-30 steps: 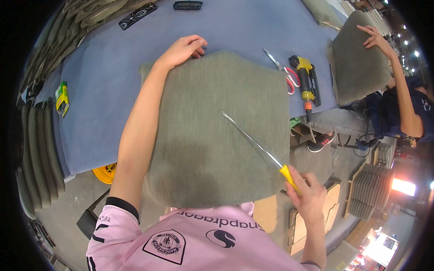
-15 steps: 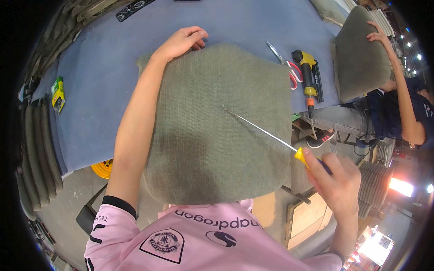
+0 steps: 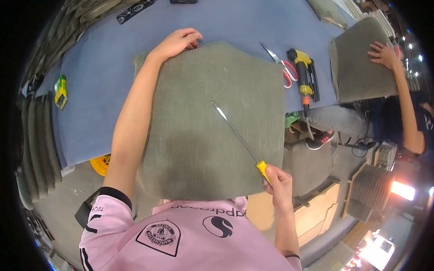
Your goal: The person assembles a cushion by cutting a fabric cover with a knife, trimming excess with scissors, and securing the edges with a staple gun. The person folds the fabric over the cushion and staples it in place.
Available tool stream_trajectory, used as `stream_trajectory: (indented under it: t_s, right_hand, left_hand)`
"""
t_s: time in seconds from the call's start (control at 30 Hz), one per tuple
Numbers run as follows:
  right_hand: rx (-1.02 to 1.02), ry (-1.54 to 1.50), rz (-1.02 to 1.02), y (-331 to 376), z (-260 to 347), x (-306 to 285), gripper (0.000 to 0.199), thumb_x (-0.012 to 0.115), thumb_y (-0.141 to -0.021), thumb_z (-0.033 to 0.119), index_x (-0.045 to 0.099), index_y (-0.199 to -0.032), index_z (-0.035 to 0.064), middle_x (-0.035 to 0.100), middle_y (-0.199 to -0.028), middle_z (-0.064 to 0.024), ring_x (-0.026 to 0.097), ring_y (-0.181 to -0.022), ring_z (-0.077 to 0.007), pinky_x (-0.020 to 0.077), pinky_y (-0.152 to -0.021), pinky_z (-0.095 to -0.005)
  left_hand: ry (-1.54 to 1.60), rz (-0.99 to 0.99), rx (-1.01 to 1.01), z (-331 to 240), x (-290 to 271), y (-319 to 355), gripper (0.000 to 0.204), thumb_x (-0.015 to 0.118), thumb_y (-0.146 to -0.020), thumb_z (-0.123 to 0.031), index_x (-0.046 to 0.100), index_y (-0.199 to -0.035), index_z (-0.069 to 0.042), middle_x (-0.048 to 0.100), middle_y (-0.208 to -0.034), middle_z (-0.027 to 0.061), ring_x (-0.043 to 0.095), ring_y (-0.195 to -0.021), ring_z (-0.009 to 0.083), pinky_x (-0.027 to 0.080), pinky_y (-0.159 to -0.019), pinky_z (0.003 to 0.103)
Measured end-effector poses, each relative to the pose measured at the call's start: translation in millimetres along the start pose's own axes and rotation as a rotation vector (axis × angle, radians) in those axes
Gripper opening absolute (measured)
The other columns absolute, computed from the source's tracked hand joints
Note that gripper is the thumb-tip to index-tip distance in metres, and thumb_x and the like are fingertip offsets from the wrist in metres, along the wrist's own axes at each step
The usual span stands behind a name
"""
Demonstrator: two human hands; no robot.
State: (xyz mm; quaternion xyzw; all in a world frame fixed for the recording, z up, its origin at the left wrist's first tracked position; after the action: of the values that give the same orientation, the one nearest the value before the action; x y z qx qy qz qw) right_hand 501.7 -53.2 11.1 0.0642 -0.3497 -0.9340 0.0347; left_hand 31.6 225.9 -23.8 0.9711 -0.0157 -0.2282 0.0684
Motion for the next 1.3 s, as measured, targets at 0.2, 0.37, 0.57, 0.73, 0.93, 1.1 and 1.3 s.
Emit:
stream_trajectory:
  t_s: [0.2,0.37,0.57,0.73,0.93,1.1,1.3]
  right_hand:
    - [-0.589,0.637,-0.141,24,49,20,0.037,0.085,-0.093,0.02,0.07,-0.122,0.0024,0.064,-0.086,-0.0064,0.058,-0.064,-0.0164,0.0452,-0.055,-0.029]
    - [-1.005,1.004,-0.464,36,62,16,0.04,0.094,-0.08,0.017,0.069,-0.109,0.0065,0.068,-0.097,-0.012,0.068,-0.081,-0.0308,0.0533,-0.061,-0.0392]
    - [-0.756,0.856,-0.292,23,49,3,0.029,0.087,-0.091,0.021,0.07,-0.106,0.0027,0.064,-0.078,-0.0031,0.065,-0.066,-0.0205,0.0496,-0.058,-0.0349]
    - [-0.046,0.224,0.045,18,14,7,0.031,0.068,-0.109,0.031,0.07,-0.103,0.0,0.058,-0.072,0.003,0.046,-0.054,-0.0042,0.0355,-0.049,-0.0254]
    - [0.306,-0.208,0.336,26,-8,26,0.046,0.057,-0.112,0.049,0.065,-0.107,0.004,0.049,-0.067,0.0032,0.035,-0.046,-0.0054,0.0277,-0.044,-0.0251]
    - [0.49,-0.578,0.542,42,-49,38,0.05,0.05,-0.113,0.055,0.062,-0.108,0.0073,0.046,-0.067,0.0028,0.037,-0.051,-0.0094,0.0325,-0.049,-0.0281]
    - [0.086,-0.628,0.446,42,-37,56,0.047,0.049,-0.113,0.054,0.059,-0.109,0.0084,0.051,-0.073,0.0006,0.045,-0.062,-0.0135,0.0397,-0.059,-0.0301]
  left_hand:
    - [0.079,-0.027,0.024,6,-8,6,0.039,0.055,-0.11,-0.033,0.072,-0.129,-0.003,0.078,-0.112,0.0119,0.075,-0.103,0.0219,0.057,-0.096,0.036]
    - [0.08,-0.009,0.009,-3,-5,6,0.039,0.056,-0.11,-0.033,0.071,-0.129,-0.002,0.077,-0.109,0.0112,0.074,-0.102,0.0212,0.057,-0.095,0.036]
    - [0.041,-0.023,0.031,-7,-5,5,0.035,0.057,-0.108,-0.028,0.072,-0.129,-0.004,0.078,-0.11,0.0117,0.075,-0.102,0.0226,0.057,-0.094,0.038]
    - [-0.468,-0.417,0.446,-60,10,27,0.032,0.067,-0.102,-0.022,0.071,-0.131,-0.011,0.077,-0.112,0.0097,0.071,-0.102,0.03,0.055,-0.095,0.044]
    - [-0.363,-0.12,0.631,-115,68,54,0.025,0.072,-0.099,-0.021,0.074,-0.122,-0.013,0.076,-0.111,0.0095,0.068,-0.107,0.0347,0.054,-0.093,0.046]
    - [-0.32,-0.078,0.614,-123,81,50,0.017,0.072,-0.099,-0.023,0.077,-0.11,-0.012,0.074,-0.108,0.0075,0.068,-0.102,0.0334,0.055,-0.089,0.045]
    - [-0.318,-0.128,0.558,-96,72,51,0.013,0.076,-0.096,-0.016,0.072,-0.1,-0.005,0.076,-0.099,0.0122,0.071,-0.095,0.0335,0.056,-0.086,0.042]
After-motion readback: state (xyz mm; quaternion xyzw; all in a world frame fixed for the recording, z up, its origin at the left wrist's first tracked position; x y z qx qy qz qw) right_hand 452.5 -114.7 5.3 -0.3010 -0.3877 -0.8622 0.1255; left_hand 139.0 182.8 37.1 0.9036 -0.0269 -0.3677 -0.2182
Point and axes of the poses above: each hand's wrist, its own y-axis away from the middle knuckle, its own x-axis out of the palm, z = x × y, the point moved 5 cm from there along -y, towards the middle knuckle
